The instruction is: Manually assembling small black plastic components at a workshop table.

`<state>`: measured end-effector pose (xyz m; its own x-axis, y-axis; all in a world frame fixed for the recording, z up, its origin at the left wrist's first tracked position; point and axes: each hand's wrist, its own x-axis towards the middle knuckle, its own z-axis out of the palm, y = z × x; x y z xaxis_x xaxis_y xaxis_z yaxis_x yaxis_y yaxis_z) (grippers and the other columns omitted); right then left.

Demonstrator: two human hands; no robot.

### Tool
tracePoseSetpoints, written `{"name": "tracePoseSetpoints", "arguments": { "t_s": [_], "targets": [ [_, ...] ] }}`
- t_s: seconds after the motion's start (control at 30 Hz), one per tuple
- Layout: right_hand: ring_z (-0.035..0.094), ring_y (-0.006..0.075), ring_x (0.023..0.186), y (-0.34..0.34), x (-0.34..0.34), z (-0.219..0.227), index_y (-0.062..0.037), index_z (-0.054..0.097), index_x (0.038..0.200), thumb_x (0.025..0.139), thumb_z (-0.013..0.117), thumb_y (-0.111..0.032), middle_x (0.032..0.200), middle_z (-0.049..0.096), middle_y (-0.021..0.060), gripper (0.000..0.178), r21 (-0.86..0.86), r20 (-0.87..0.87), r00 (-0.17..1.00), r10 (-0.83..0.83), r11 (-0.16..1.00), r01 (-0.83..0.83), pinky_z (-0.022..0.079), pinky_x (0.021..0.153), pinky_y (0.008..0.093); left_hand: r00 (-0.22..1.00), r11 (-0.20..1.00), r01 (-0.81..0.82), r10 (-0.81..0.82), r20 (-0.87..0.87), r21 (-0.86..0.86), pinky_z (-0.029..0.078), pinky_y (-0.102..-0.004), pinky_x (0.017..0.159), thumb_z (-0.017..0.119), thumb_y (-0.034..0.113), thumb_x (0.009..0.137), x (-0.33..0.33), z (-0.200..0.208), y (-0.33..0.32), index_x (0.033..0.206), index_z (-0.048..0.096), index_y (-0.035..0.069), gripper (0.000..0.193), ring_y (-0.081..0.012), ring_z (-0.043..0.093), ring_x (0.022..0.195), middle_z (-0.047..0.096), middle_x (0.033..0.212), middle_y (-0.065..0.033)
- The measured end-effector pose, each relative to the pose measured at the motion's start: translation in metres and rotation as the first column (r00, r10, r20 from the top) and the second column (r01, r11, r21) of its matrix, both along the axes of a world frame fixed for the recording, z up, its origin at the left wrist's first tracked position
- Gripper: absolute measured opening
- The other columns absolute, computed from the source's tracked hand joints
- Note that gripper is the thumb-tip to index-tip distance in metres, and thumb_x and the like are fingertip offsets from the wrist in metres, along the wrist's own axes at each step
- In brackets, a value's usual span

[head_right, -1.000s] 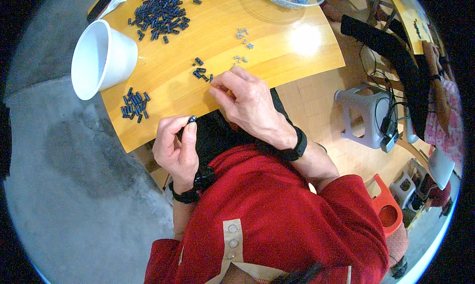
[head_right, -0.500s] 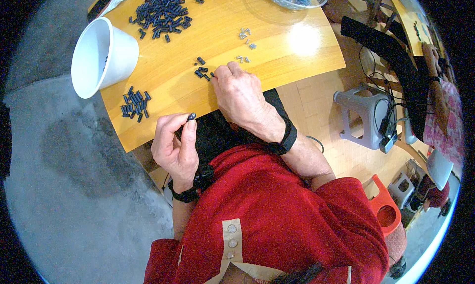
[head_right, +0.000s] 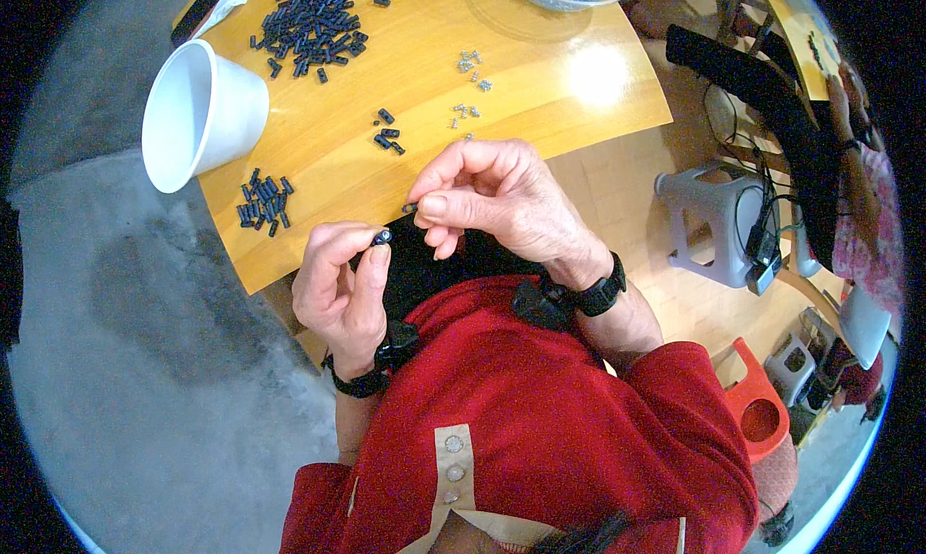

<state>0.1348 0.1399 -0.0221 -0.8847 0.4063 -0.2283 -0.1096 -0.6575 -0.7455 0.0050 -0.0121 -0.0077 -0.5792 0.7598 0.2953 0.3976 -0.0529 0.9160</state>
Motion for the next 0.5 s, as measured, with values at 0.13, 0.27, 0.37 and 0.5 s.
{"name": "tracePoseSetpoints", "arguments": {
  "t_s": [0.13, 0.27, 0.37, 0.5],
  "targets": [
    [0.067, 0.0112, 0.067, -0.0049, 0.0005, 0.0020, 0.0002, 0.067, 0.101, 0.092, 0.067, -0.006, 0.083, 0.069, 0.0060, 0.011, 0.008, -0.110, 0.993, 0.044, 0.999, -0.043, 0.058, 0.063, 0.0256, 0.999, 1.000, 0.020, -0.019, -0.041, 0.017, 0.048, -0.0304, 0.071, 0.068, -0.008, 0.080, 0.0017, 0.0021, 0.0003, 0.093, 0.065, -0.003, 0.014, -0.0218, 0.062, 0.079, 0.065, 0.087, -0.0120],
    [0.066, 0.0105, 0.067, -0.0028, 0.0016, 0.0056, 0.0005, 0.067, 0.099, 0.092, 0.068, -0.006, 0.083, 0.068, 0.0055, 0.010, -0.014, -0.119, 0.991, 0.057, 0.998, -0.059, 0.058, 0.063, 0.0251, 0.997, 0.999, 0.052, -0.051, -0.061, 0.003, 0.047, -0.0304, 0.074, 0.067, -0.008, 0.081, 0.0025, 0.0038, 0.0001, 0.094, 0.064, -0.003, 0.013, -0.0213, 0.061, 0.082, 0.064, 0.090, -0.0122],
    [0.066, 0.0098, 0.068, -0.0016, 0.0029, 0.0069, 0.0009, 0.066, 0.098, 0.092, 0.068, -0.007, 0.083, 0.068, 0.0052, 0.010, 0.020, -0.102, 0.992, 0.073, 0.997, -0.071, 0.058, 0.063, 0.0245, 0.994, 0.999, 0.035, -0.032, -0.108, 0.026, 0.049, -0.0316, 0.066, 0.071, -0.007, 0.077, 0.0022, 0.0051, 0.0039, 0.092, 0.067, 0.000, 0.017, -0.0234, 0.062, 0.073, 0.065, 0.084, -0.0119],
    [0.064, 0.0086, 0.068, -0.0014, 0.0034, 0.0081, 0.0009, 0.067, 0.099, 0.091, 0.068, -0.007, 0.083, 0.067, 0.0048, 0.010, 0.065, -0.102, 0.991, 0.087, 0.995, -0.081, 0.056, 0.062, 0.0233, 0.993, 0.999, 0.036, -0.034, -0.117, 0.011, 0.049, -0.0319, 0.065, 0.072, -0.007, 0.077, 0.0031, 0.0062, 0.0040, 0.092, 0.067, 0.000, 0.017, -0.0237, 0.062, 0.073, 0.065, 0.084, -0.0117]
  ]
}}
